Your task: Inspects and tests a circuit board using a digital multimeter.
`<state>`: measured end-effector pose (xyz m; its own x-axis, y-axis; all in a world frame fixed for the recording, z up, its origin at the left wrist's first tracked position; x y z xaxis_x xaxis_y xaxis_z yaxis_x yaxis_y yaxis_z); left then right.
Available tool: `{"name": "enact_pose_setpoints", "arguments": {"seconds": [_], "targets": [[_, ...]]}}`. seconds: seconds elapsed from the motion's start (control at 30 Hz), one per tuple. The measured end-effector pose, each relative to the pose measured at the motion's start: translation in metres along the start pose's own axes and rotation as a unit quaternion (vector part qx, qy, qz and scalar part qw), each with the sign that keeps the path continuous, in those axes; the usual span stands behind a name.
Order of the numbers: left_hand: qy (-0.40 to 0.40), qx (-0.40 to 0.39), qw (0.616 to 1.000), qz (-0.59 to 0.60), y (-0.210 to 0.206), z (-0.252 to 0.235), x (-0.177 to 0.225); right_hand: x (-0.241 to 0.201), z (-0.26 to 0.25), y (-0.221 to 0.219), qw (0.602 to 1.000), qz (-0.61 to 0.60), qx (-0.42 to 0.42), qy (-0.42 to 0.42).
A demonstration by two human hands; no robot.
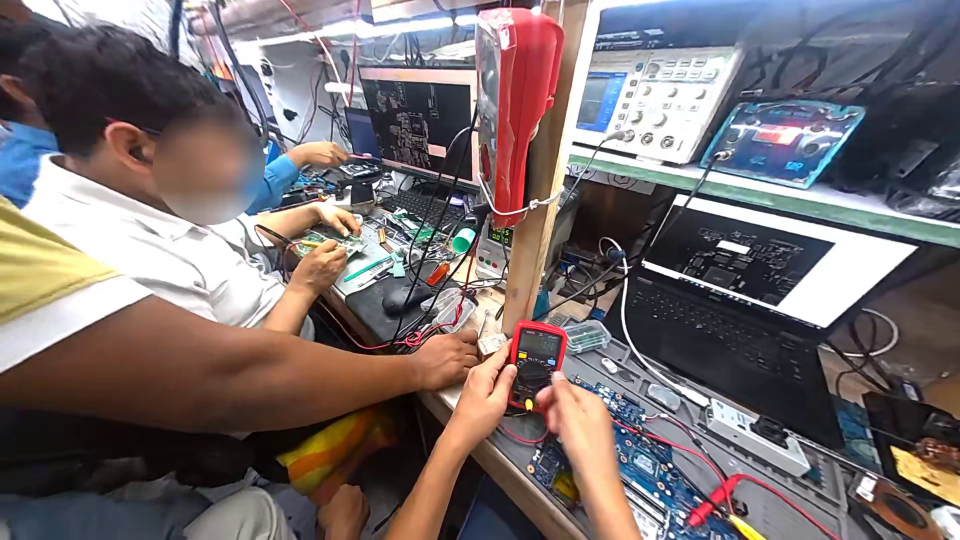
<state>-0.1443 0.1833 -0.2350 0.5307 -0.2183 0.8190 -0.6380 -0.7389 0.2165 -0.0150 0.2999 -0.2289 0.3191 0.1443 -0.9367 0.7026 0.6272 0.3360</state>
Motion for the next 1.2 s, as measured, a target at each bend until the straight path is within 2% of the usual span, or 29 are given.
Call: {"name": "enact_pose_setpoints", "arguments": {"seconds": [0.1, 0.2, 0.33, 0.43, 0.5, 0.77, 1.1, 1.2], "targets": [[0.007, 0.018, 1.0, 0.009, 0.001, 0.003, 0.0, 0.012, -0.007, 0.041, 0.997, -0.063, 0.044, 0.014], [-0.004, 0.042, 0.997, 0.058, 0.001, 0.002, 0.006, 0.01, -0.02, 0.06, 0.995, -0.043, 0.053, 0.067], [-0.038, 0.04, 0.997, 0.057, 0.001, 0.004, 0.013, -0.005, -0.031, 0.044, 0.989, 0.016, -0.007, 0.148], [-0.068, 0.026, 0.997, 0.011, -0.001, 0.005, 0.016, -0.011, -0.035, 0.017, 0.982, -0.003, -0.093, 0.165], [-0.066, 0.017, 0.997, -0.02, -0.001, 0.004, 0.015, -0.012, -0.035, 0.006, 0.977, -0.021, -0.12, 0.177], [-0.064, 0.022, 0.997, -0.026, 0.0, 0.005, 0.016, -0.011, -0.026, 0.007, 0.971, -0.01, -0.052, 0.235], [-0.062, 0.011, 0.998, -0.019, -0.001, 0.002, 0.018, -0.013, -0.025, 0.006, 0.967, 0.032, -0.027, 0.251], [-0.059, 0.014, 0.998, -0.029, -0.001, 0.002, 0.018, -0.01, -0.03, 0.006, 0.972, -0.005, -0.056, 0.229]]}}
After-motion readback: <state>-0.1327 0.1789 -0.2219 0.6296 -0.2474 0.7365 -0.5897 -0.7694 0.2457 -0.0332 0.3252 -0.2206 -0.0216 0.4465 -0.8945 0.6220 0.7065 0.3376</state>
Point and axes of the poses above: each hand's wrist, its own z-axis away from the middle knuckle, its own y-axis out of the back of the hand, x = y × z, the point moved 10 cm from there along -z, towards the middle knuckle, and after that the axes turned 9 degrees about -y, right-handed, at the moved point
